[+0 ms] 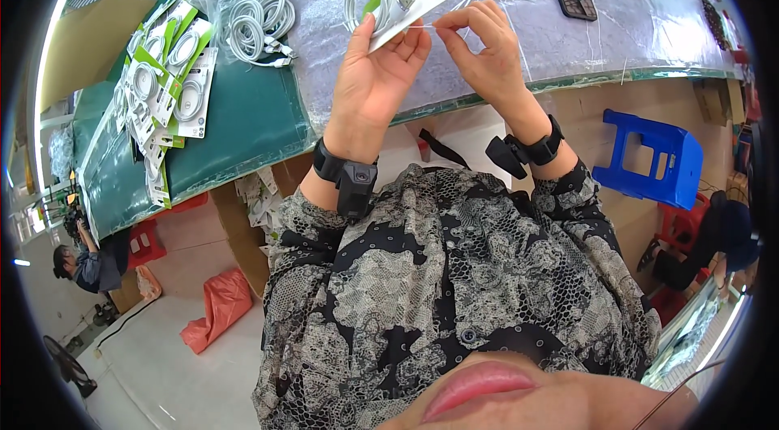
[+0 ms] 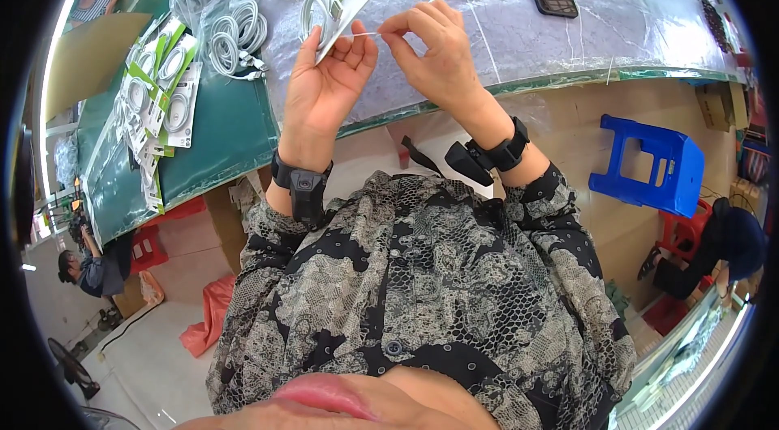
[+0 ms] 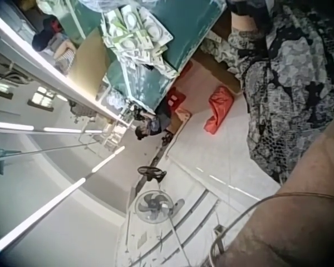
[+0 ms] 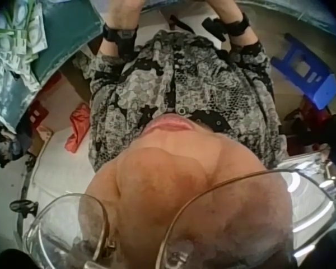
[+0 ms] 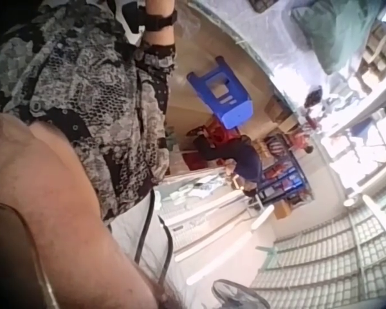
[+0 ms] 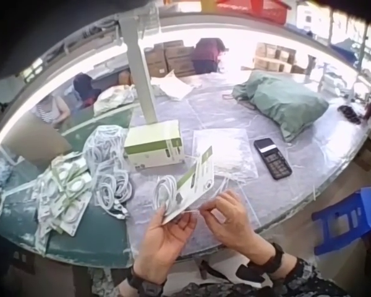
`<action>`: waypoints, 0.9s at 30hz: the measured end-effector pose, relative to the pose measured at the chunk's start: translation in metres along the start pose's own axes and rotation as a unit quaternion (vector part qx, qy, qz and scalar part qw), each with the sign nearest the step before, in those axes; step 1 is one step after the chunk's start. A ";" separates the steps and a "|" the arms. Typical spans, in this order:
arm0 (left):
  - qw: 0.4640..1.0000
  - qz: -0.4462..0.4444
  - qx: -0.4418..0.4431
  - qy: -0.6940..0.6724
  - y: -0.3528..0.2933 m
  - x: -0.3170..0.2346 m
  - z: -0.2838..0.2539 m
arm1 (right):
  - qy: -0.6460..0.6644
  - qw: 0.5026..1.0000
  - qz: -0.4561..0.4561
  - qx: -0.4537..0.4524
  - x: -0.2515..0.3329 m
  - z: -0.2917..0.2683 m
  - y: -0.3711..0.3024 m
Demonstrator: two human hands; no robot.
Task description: The person picks up a coiled cable and a cardboard backing, then threads a plastic tie through the backing and around the cable. They pull the tie tight and set the packaged cable aside.
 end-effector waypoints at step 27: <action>0.996 0.020 -0.007 0.084 -0.001 0.008 -0.006 | 0.020 0.999 0.042 0.010 0.003 0.005 -0.006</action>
Point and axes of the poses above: each hand's wrist, its own y-axis towards the middle knuckle, its own z-axis out of the palm, x = y × z, the point moved 6 cm from there along y, towards the middle knuckle, and after that the axes turned 4 degrees about z, right-handed, at the moved point
